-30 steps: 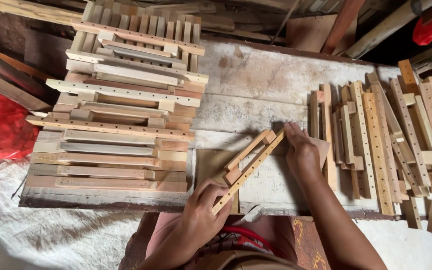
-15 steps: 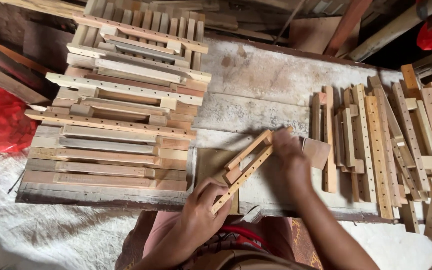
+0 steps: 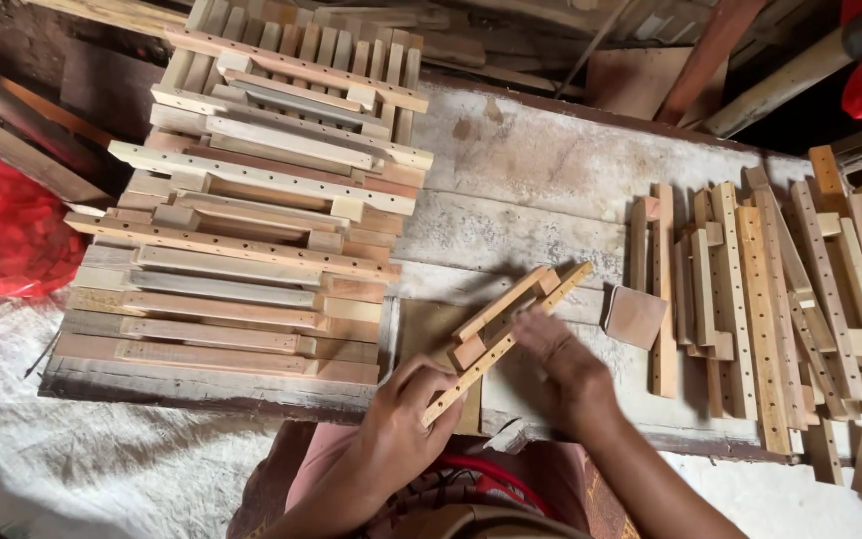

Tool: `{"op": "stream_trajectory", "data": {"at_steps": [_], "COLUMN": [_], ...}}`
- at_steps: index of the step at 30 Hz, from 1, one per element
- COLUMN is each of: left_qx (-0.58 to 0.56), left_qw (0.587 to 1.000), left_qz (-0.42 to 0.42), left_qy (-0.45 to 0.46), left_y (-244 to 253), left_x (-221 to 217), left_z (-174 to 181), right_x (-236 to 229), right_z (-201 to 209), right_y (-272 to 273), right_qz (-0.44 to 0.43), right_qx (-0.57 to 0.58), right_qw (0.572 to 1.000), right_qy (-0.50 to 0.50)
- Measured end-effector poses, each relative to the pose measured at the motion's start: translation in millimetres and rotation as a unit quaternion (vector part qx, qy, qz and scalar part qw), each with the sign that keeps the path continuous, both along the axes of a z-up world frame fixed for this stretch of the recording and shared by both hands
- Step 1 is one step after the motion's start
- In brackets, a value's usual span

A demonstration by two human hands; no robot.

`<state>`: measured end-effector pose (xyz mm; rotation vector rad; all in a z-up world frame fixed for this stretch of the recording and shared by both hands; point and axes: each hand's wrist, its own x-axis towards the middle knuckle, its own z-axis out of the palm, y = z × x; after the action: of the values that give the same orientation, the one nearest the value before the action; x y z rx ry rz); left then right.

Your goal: Sanding small wooden frame components using a piece of sandpaper

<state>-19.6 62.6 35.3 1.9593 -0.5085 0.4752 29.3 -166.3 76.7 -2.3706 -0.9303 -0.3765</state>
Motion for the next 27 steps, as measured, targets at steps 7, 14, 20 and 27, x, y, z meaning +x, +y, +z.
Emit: {"op": "stream_trajectory", "data": {"at_steps": [7, 14, 20, 27], "left_qx": [-0.08, -0.212, -0.127, -0.145], "left_qw": [0.996, 0.975, 0.987, 0.974], "left_qz": [-0.036, -0.023, -0.078, -0.112], "left_qy": [-0.036, -0.058, 0.052, 0.132], "left_y": [1, -20, -60, -61], "left_x": [11, 23, 32, 41], "left_z": [22, 28, 38, 22], "right_x": [67, 21, -24, -35], "right_z": [-46, 45, -4, -15], "right_y": [-62, -1, -18, -41], "right_qz": [-0.152, -0.431, -0.135, -0.218], "right_qx": [-0.042, 0.273, -0.058, 0.261], "right_qw": [0.981, 0.79, 0.982, 0.904], "right_qy": [-0.114, 0.34, -0.116, 0.257]}}
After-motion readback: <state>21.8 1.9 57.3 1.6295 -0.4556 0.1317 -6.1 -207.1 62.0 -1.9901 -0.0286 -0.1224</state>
